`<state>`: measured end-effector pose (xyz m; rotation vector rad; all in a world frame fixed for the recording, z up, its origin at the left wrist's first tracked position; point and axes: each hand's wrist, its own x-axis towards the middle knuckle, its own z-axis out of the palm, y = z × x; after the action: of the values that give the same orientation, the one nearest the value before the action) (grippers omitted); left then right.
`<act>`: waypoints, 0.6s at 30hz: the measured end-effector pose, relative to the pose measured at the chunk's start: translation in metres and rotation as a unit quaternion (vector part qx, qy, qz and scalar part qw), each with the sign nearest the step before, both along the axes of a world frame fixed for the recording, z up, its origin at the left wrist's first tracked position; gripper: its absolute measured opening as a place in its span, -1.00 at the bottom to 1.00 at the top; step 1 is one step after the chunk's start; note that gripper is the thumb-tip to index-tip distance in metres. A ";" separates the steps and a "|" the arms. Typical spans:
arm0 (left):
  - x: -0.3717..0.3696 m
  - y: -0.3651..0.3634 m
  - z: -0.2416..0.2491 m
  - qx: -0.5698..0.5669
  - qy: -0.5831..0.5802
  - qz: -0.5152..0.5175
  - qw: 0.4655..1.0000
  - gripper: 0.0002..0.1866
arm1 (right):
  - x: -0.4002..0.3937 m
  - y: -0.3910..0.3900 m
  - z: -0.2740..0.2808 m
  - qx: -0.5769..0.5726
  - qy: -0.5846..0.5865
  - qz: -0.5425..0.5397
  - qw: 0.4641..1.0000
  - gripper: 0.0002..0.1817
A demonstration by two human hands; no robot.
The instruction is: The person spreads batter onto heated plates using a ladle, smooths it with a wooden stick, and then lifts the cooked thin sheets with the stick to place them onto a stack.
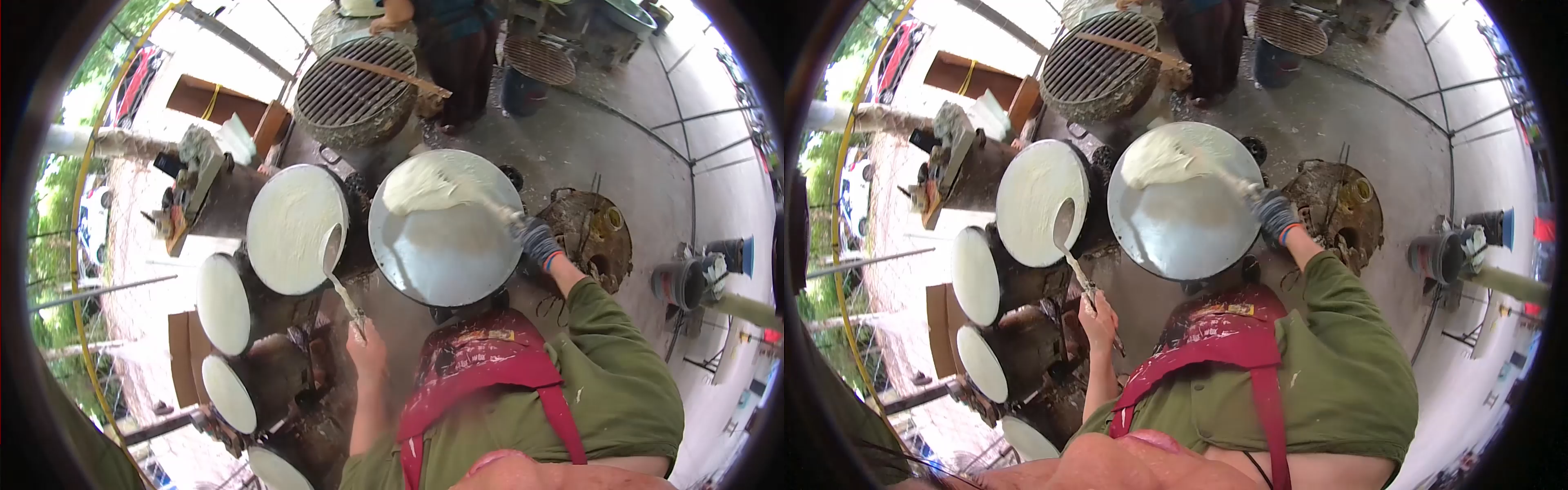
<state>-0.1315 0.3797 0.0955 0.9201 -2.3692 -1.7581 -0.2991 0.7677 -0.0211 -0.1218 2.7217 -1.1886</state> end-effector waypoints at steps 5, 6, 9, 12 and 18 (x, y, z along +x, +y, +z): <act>0.008 0.028 0.005 0.076 -0.011 0.058 0.995 -0.90 | 0.001 -0.033 -0.041 -0.114 -0.153 0.073 0.979 -0.58; 0.010 0.031 -0.003 0.074 0.004 0.060 0.995 -0.90 | 0.006 -0.036 -0.057 -0.029 -0.082 0.137 0.987 -0.59; 0.014 0.042 0.009 0.121 -0.004 0.084 0.989 -0.90 | -0.009 -0.013 -0.022 0.042 -0.022 0.187 0.981 -0.60; 0.022 0.044 0.010 0.079 -0.005 0.085 0.993 -0.91 | -0.048 0.018 -0.014 0.003 -0.094 0.144 0.985 -0.60; 0.023 0.060 0.006 0.090 -0.022 0.100 0.991 -0.87 | -0.033 -0.014 0.035 -0.030 -0.226 0.227 0.947 -0.67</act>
<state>-0.1089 0.4401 0.1018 1.1850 -2.0809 -1.9121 -0.3321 0.7536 0.0143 -0.4057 2.1074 -1.0102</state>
